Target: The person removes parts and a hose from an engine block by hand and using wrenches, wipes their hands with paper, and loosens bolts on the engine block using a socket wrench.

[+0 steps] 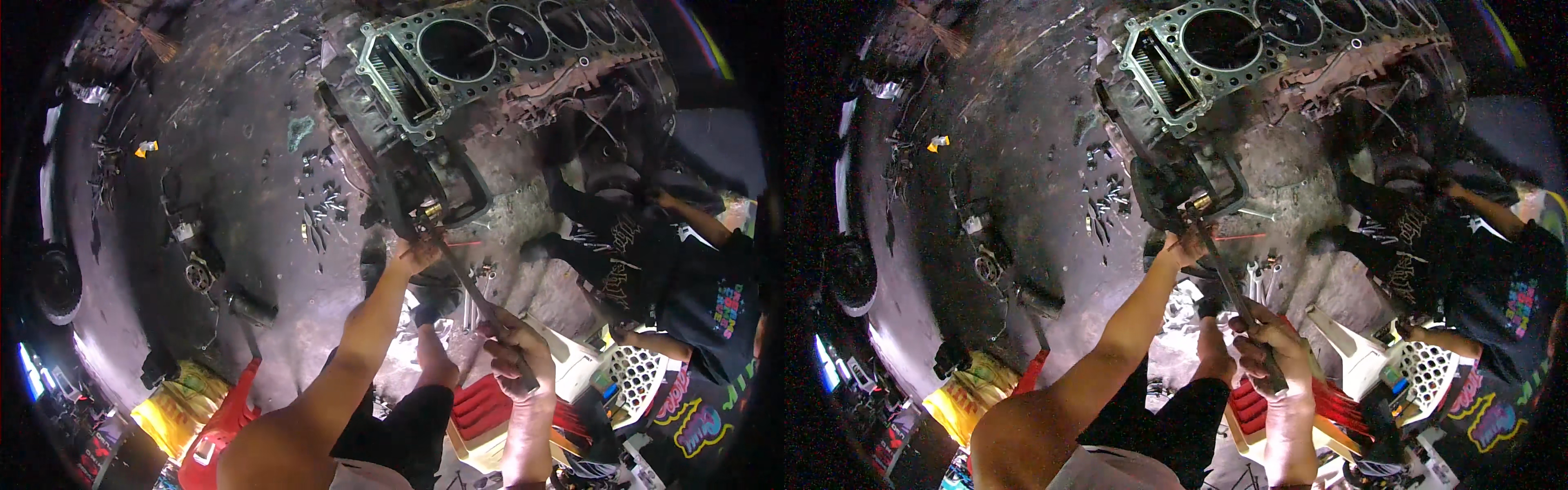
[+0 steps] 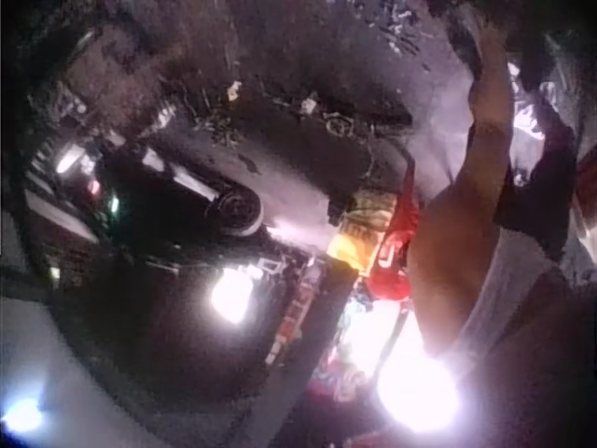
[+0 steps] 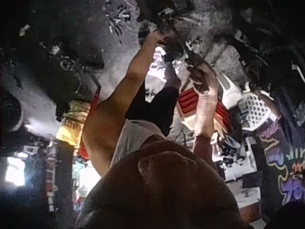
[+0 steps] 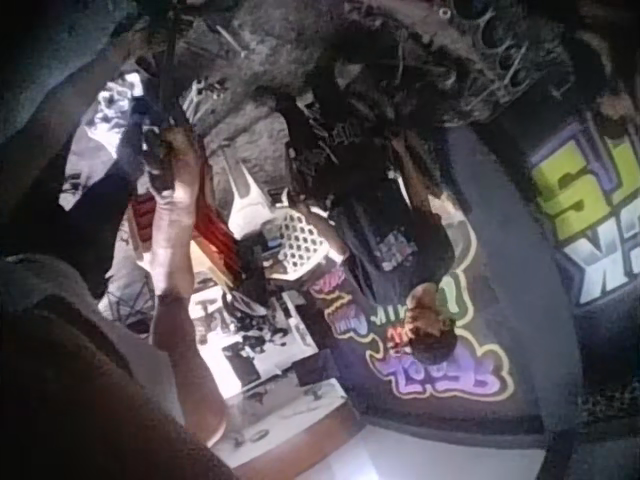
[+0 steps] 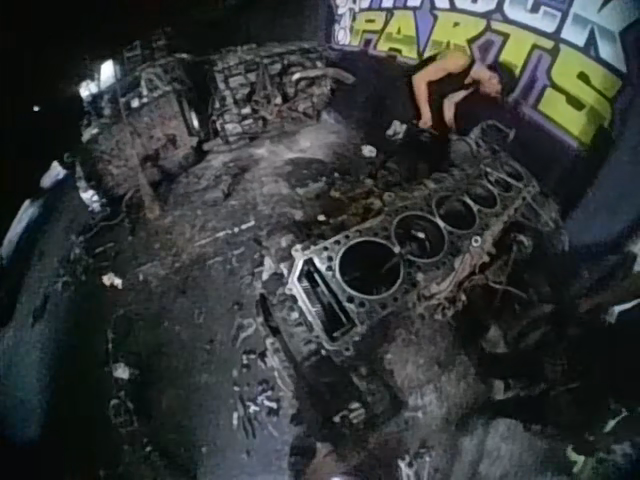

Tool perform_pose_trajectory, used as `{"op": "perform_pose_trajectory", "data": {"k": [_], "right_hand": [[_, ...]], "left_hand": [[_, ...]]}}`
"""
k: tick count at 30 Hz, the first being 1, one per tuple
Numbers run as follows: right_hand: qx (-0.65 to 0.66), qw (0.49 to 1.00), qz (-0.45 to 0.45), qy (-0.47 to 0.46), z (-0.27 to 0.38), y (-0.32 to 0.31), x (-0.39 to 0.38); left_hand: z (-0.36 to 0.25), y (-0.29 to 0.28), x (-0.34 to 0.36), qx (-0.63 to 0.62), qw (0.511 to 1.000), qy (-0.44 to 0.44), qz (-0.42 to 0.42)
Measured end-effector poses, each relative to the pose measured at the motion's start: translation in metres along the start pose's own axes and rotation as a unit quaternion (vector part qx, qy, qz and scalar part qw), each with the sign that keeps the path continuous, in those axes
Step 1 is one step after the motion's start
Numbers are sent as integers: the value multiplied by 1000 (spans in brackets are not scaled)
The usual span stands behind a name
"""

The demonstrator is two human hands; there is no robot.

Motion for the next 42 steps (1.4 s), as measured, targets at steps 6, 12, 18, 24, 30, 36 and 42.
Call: {"op": "perform_pose_trajectory", "data": {"k": [6,12,18,24,30,36,42], "right_hand": [[-414,909,-41,16,-8,-61,4],[-571,815,-92,-32,-25,-110,65],[-697,648,-143,-272,-29,-113,118],[-794,518,-178,-266,-15,-102,108],[-794,525,-187,-244,-18,-115,104],[-858,446,-189,-170,9,-86,106],[-895,375,-166,-174,-20,-127,122]], "left_hand": [[-26,-54,-13,129,972,111,-165],[-33,-68,-74,155,932,188,-268],[-69,17,-104,426,630,606,-234],[-82,170,-107,567,479,659,124],[-71,172,-85,564,570,581,139],[-72,188,-102,633,414,632,170],[-80,174,-86,618,416,636,202]]}}
Point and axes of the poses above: each hand's wrist, its own x-axis towards the middle knuckle, its own y-axis out of the palm, z = x × y, the point moved 1 cm from there along x, towards the middle knuckle, and after that the axes turned 3 degrees about -z, right-handed, at the moved point
